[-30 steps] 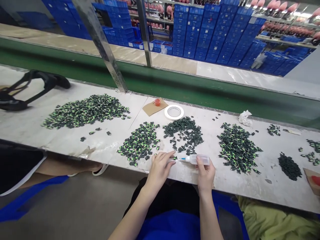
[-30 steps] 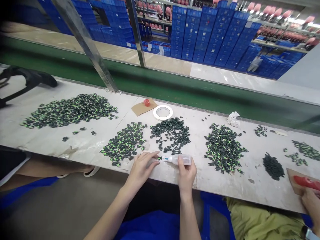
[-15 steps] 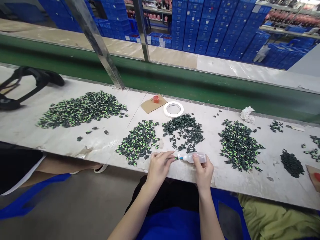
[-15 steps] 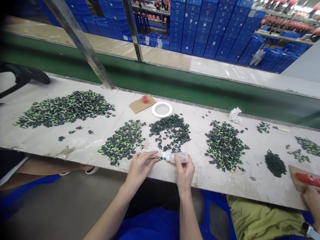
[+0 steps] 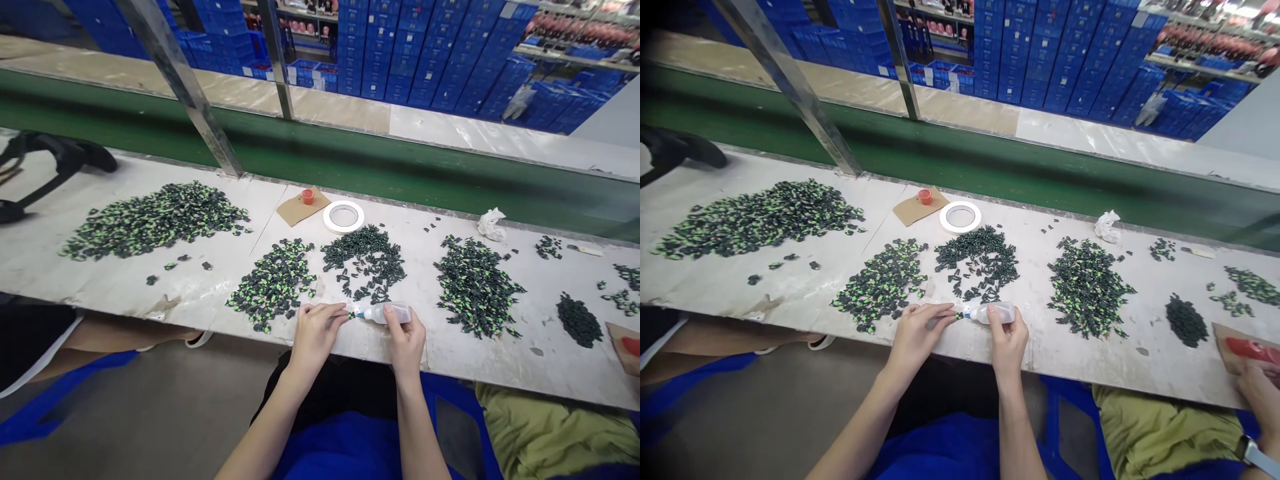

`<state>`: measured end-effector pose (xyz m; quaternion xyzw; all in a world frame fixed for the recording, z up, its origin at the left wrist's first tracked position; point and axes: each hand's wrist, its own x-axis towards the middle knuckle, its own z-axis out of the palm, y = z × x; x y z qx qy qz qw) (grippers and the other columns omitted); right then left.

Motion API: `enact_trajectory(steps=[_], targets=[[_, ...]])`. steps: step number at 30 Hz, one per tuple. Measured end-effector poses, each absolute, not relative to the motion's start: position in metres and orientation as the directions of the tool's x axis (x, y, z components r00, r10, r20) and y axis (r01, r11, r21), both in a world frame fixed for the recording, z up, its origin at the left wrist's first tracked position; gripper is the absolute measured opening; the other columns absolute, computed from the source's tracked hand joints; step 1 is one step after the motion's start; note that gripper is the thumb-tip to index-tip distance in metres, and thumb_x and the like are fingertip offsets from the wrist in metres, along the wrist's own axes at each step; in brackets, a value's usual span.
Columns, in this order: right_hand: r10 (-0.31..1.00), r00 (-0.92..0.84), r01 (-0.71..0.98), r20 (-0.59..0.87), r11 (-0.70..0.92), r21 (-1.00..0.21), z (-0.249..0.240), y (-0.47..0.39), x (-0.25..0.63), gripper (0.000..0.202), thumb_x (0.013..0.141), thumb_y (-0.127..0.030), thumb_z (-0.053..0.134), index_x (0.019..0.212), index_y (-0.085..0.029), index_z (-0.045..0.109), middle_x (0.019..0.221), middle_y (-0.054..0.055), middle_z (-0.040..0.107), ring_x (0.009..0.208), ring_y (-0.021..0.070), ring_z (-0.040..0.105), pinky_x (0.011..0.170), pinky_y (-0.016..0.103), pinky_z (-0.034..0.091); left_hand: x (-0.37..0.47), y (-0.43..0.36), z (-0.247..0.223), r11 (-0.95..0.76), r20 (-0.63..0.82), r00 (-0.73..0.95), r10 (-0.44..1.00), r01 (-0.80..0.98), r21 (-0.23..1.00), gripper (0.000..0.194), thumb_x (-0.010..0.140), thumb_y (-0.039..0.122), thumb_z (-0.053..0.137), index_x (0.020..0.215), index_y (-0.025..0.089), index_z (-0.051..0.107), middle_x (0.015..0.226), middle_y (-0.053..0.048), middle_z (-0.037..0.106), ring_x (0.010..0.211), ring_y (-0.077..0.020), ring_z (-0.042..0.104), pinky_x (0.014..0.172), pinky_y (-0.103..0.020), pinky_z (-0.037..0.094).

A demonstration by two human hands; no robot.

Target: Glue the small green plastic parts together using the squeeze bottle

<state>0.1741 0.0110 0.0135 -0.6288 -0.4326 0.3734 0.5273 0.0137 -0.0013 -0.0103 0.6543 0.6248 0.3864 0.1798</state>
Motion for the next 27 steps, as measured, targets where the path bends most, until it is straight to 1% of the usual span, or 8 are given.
enact_trajectory(steps=[5,12,18,27], targets=[[0.938,0.346,0.157,-0.015,-0.074,-0.985,0.0125,0.0107,0.1745,0.035,0.070,-0.051,0.066,0.068,-0.017,0.060,0.058,0.000,0.061,0.056,0.0158,0.054,0.052,0.026,0.042,0.0143,-0.0012,-0.0105,-0.148,0.276,-0.082,0.958,0.680,0.718,0.016,0.078,0.016,0.071,0.091,0.025,0.069,0.081,0.002,0.078,0.080,-0.0191,0.072,0.076,-0.035,0.041],[0.941,0.337,0.161,-0.019,-0.077,-0.984,0.0103,0.0094,0.1748,0.035,0.073,-0.051,0.066,0.071,-0.017,0.061,0.062,0.001,0.063,0.060,0.0167,0.055,0.055,0.027,0.044,0.0141,-0.0015,-0.0092,-0.123,0.247,-0.088,0.965,0.682,0.721,0.011,0.081,0.020,0.068,0.091,0.026,0.069,0.081,0.002,0.078,0.081,-0.0196,0.072,0.077,-0.035,0.042],[0.936,0.353,0.151,-0.017,-0.075,-0.986,0.0083,0.0093,0.1760,0.036,0.073,-0.052,0.066,0.072,-0.017,0.060,0.063,0.001,0.062,0.061,0.0171,0.056,0.057,0.028,0.045,0.0142,-0.0012,-0.0094,-0.120,0.246,-0.090,0.965,0.680,0.723,0.012,0.080,0.019,0.069,0.090,0.025,0.069,0.081,0.001,0.078,0.082,-0.0199,0.072,0.077,-0.036,0.041],[0.944,0.328,0.117,-0.026,-0.068,-0.991,0.0106,0.0096,0.1753,0.037,0.071,-0.053,0.066,0.067,-0.018,0.058,0.060,0.000,0.060,0.057,0.0158,0.053,0.053,0.026,0.043,0.0133,-0.0009,-0.0053,-0.130,0.248,-0.073,0.966,0.692,0.710,0.012,0.080,0.018,0.068,0.091,0.024,0.069,0.083,0.001,0.078,0.081,-0.0202,0.072,0.077,-0.036,0.041]])
